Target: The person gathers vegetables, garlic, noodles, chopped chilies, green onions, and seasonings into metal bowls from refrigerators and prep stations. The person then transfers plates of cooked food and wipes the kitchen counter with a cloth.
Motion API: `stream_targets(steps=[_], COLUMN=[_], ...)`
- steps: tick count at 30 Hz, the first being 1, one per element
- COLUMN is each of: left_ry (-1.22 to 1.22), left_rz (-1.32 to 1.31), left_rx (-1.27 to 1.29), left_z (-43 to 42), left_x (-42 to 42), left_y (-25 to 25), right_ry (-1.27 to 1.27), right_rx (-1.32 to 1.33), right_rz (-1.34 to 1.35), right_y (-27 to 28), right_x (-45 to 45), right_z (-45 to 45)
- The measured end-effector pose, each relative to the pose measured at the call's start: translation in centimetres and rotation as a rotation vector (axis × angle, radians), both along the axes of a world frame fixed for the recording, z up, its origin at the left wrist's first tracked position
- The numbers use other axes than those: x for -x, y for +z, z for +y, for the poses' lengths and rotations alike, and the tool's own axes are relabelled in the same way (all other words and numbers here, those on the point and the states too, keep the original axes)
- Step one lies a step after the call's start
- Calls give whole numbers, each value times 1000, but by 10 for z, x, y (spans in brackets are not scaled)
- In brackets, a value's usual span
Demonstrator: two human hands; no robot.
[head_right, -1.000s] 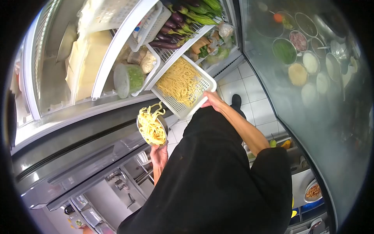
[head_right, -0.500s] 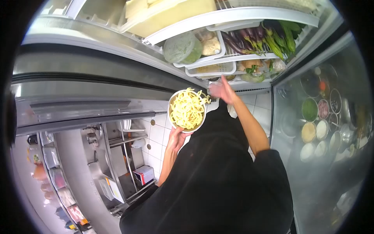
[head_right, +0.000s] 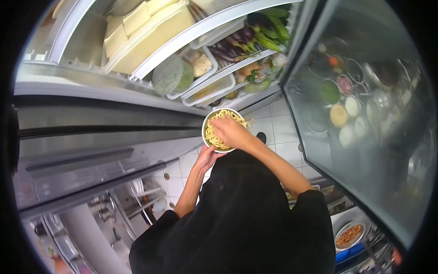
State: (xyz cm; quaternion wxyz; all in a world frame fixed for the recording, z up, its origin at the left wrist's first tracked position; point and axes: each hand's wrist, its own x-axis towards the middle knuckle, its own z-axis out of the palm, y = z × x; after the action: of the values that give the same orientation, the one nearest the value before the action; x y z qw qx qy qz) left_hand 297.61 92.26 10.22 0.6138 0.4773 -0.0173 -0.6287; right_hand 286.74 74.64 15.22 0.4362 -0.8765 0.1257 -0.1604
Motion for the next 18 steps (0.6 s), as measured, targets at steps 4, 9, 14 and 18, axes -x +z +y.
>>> stream_targets(steps=[4,9,14,18], left_ry=[-12,-192,-303,-276], left_rz=[155,105,40,30], left_rx=[160,177,137,101], left_z=[-9,22,91,154], left_x=[-4,-39,-74,-80], left_y=[-43,-15,-21,-15], right_ry=[-281,-1813,-1807,-907], right_rx=[302,701,534,-702], right_rz=[-227,-552,-619,-340], right_y=[50,43,86,0], right_x=[54,261,299,119], right_z=[45,67,65,43])
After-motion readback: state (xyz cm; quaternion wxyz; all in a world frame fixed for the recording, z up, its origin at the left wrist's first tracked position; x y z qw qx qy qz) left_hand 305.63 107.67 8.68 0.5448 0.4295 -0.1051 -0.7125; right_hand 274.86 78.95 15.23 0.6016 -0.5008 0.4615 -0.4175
